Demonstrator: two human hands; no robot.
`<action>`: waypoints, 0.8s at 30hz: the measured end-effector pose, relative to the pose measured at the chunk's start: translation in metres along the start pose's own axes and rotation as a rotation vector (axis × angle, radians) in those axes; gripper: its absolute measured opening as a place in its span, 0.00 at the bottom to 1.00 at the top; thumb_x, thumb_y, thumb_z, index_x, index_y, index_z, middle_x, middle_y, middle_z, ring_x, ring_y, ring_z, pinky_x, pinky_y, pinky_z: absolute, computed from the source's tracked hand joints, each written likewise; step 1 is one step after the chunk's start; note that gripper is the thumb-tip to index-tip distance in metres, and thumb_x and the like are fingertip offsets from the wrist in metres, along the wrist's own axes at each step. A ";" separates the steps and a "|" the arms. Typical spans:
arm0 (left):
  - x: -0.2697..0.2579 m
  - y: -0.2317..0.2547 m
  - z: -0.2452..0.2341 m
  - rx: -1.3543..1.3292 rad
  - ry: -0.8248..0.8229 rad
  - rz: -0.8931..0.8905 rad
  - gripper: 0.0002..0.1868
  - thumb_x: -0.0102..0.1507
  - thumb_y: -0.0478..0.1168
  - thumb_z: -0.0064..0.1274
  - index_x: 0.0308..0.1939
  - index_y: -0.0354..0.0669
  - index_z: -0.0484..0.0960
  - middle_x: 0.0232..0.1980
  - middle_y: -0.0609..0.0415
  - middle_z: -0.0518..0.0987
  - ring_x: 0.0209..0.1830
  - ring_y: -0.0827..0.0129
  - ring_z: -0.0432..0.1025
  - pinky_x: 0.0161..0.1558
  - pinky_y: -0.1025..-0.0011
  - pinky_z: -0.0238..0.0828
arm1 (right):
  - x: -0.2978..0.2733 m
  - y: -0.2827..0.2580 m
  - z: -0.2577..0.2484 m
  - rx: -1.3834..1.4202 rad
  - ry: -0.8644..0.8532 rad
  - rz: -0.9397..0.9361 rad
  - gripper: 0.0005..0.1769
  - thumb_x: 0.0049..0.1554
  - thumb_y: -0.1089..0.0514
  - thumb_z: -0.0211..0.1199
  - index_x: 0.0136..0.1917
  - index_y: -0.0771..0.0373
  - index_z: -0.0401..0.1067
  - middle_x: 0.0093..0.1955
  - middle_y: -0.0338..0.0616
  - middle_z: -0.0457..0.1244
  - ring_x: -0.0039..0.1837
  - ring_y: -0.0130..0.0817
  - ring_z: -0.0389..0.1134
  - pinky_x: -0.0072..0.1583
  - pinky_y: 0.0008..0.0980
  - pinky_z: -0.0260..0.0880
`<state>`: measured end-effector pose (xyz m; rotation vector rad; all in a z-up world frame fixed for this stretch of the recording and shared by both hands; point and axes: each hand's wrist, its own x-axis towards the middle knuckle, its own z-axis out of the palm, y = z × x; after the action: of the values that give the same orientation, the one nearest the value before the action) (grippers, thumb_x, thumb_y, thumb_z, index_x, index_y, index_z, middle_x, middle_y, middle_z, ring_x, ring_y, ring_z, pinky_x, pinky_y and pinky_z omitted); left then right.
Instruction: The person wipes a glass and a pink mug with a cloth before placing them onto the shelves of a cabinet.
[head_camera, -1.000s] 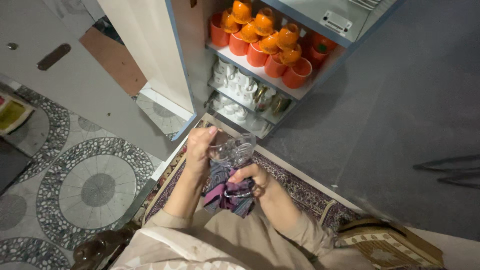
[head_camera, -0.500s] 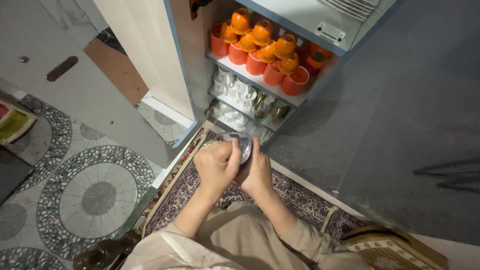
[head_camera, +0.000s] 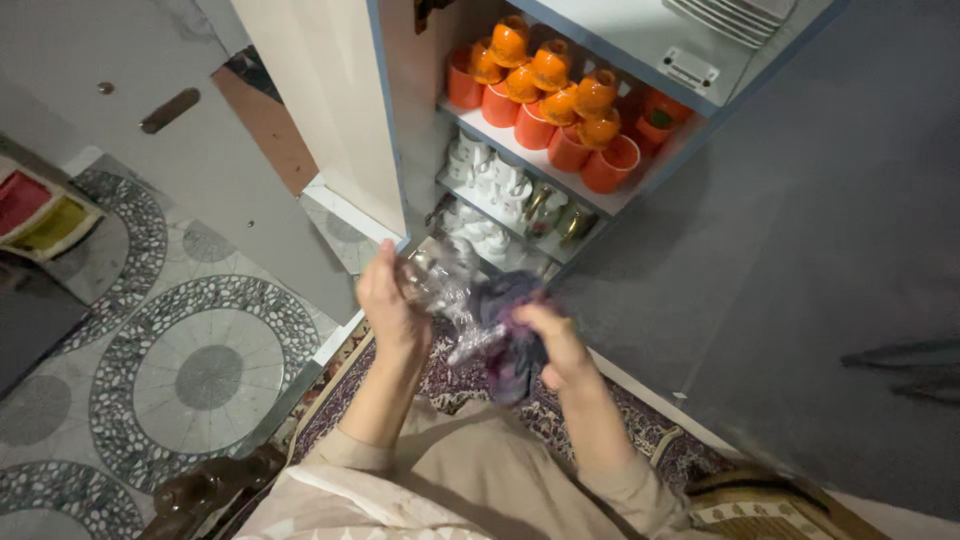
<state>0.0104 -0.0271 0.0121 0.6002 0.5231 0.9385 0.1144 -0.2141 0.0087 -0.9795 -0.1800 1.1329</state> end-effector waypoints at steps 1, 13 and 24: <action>-0.002 0.001 0.001 0.029 0.093 0.134 0.20 0.70 0.43 0.52 0.23 0.48 0.70 0.22 0.64 0.68 0.18 0.78 0.58 0.22 0.74 0.51 | 0.000 -0.001 0.002 0.070 0.151 -0.107 0.13 0.59 0.55 0.60 0.54 0.64 0.71 0.47 0.47 0.67 0.46 0.38 0.69 0.48 0.39 0.73; -0.051 0.025 0.035 0.870 -0.192 1.320 0.21 0.62 0.27 0.49 0.16 0.44 0.62 0.17 0.56 0.61 0.17 0.67 0.51 0.26 0.65 0.46 | 0.002 0.053 0.047 0.117 0.156 -0.371 0.18 0.64 0.66 0.45 0.64 0.59 0.67 0.51 0.39 0.63 0.51 0.30 0.65 0.54 0.32 0.70; -0.037 0.036 0.044 0.872 -0.653 1.668 0.19 0.52 0.30 0.57 0.17 0.48 0.62 0.19 0.58 0.64 0.16 0.66 0.57 0.22 0.66 0.51 | 0.009 0.042 0.010 -0.073 0.287 -0.335 0.31 0.53 0.76 0.46 0.70 0.69 0.64 0.59 0.47 0.66 0.58 0.34 0.67 0.60 0.31 0.68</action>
<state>-0.0001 -0.0532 0.0736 2.2083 -0.3769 1.9097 0.0845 -0.1979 -0.0189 -1.1180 -0.1473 0.6754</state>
